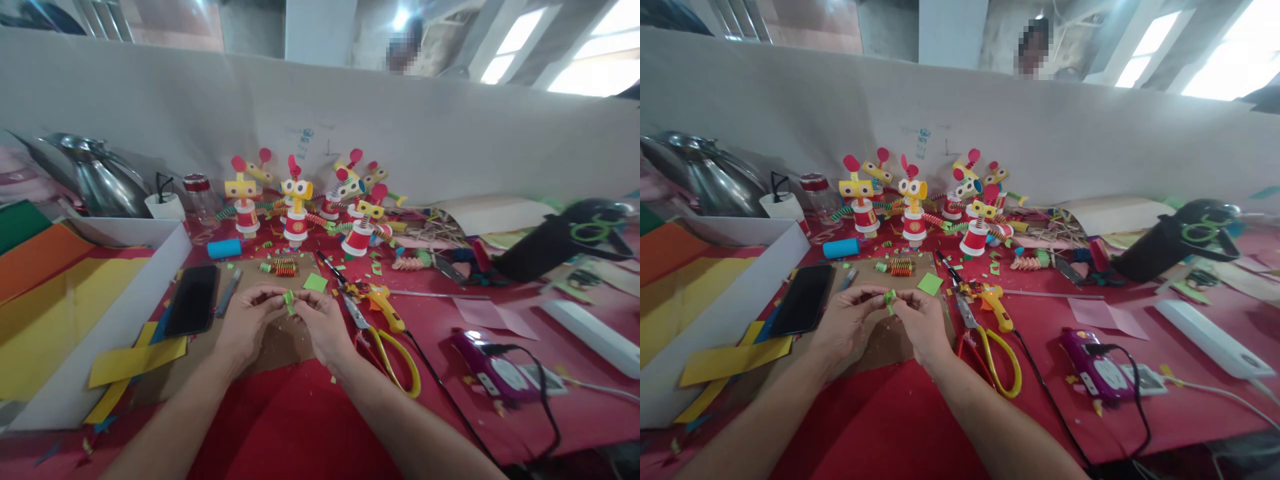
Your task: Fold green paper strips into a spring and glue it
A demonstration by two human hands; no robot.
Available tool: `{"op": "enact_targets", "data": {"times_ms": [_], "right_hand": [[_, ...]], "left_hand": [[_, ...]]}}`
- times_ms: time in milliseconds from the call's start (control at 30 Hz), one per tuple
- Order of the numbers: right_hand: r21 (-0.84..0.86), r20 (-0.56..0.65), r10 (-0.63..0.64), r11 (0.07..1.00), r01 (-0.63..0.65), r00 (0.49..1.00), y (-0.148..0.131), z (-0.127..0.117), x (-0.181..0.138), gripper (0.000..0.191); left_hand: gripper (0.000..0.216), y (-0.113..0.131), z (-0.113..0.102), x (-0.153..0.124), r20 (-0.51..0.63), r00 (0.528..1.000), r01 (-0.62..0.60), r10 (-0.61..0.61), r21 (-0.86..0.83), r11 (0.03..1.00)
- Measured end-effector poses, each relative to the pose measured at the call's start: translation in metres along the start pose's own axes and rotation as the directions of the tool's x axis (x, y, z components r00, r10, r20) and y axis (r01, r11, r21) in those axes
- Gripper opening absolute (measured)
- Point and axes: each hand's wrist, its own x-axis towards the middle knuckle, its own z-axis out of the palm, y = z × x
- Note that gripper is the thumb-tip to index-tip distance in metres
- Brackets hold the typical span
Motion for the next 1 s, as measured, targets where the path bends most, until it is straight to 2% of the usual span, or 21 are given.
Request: {"op": "enact_targets", "data": {"times_ms": [300,500,667,1000], "right_hand": [[-0.186,0.025,-0.108,0.976,0.111,0.994,0.0048,-0.0038,-0.0001,0.013],[-0.26,0.068,-0.155,0.951,0.167,0.986,0.0026,-0.0036,-0.0007,0.016],[-0.259,0.116,-0.165,0.947,0.19,0.979,0.0025,-0.0028,-0.0018,0.017],[-0.233,0.078,-0.174,0.954,0.188,0.982,0.008,-0.0039,0.0003,0.012]], "left_hand": [[0.025,0.0054,-0.0062,0.0014,-0.041,0.978,0.207,-0.206,0.046,0.977],[0.027,0.0054,-0.0092,0.0022,-0.045,0.983,0.18,-0.176,0.11,0.978],[0.019,0.0045,-0.0055,0.0006,-0.123,0.988,0.115,-0.096,0.158,0.981],[0.017,0.0096,0.0,-0.0027,-0.084,0.992,0.103,-0.092,0.142,0.984]]}}
